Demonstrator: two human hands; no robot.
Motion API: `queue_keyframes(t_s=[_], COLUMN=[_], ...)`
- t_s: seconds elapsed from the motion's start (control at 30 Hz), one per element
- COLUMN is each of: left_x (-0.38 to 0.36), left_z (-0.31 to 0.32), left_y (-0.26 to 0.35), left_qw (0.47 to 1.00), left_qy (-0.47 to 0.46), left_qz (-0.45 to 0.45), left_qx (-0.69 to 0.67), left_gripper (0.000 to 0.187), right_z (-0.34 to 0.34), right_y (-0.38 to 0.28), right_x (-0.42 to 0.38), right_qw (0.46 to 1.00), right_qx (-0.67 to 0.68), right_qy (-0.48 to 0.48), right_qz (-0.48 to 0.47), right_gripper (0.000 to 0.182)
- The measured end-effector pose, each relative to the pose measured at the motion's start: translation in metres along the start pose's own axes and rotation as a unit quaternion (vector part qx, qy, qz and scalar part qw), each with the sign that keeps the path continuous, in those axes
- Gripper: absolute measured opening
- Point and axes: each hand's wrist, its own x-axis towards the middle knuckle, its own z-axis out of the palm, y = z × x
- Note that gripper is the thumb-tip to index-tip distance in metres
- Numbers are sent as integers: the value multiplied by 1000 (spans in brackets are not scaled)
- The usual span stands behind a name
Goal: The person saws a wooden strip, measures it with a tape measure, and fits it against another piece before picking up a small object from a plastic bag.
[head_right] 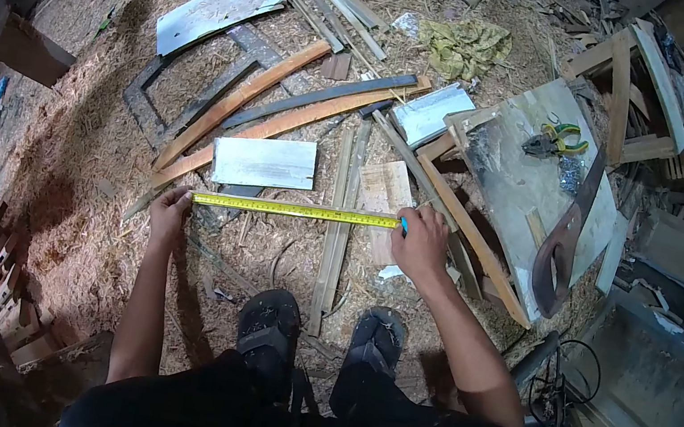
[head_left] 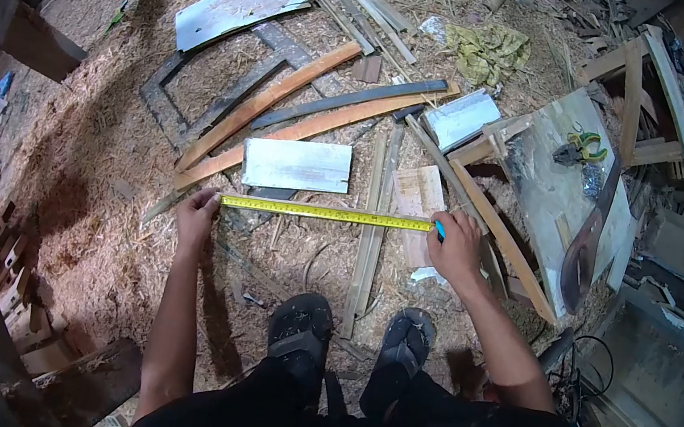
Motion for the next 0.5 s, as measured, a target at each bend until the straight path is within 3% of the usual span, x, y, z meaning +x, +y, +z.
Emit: queue_keyframes(t_s=[0.5], left_x=[-6], left_z=[5], left_y=[11], left_qw=[999], left_qy=[32], left_qz=[11], left_qx=[26], left_gripper=[20], right_z=[1], right_y=[1], right_x=[2], right_qw=[999], right_qx=[-13], right_qy=[-34], right_qz=[-4], right_gripper=[24])
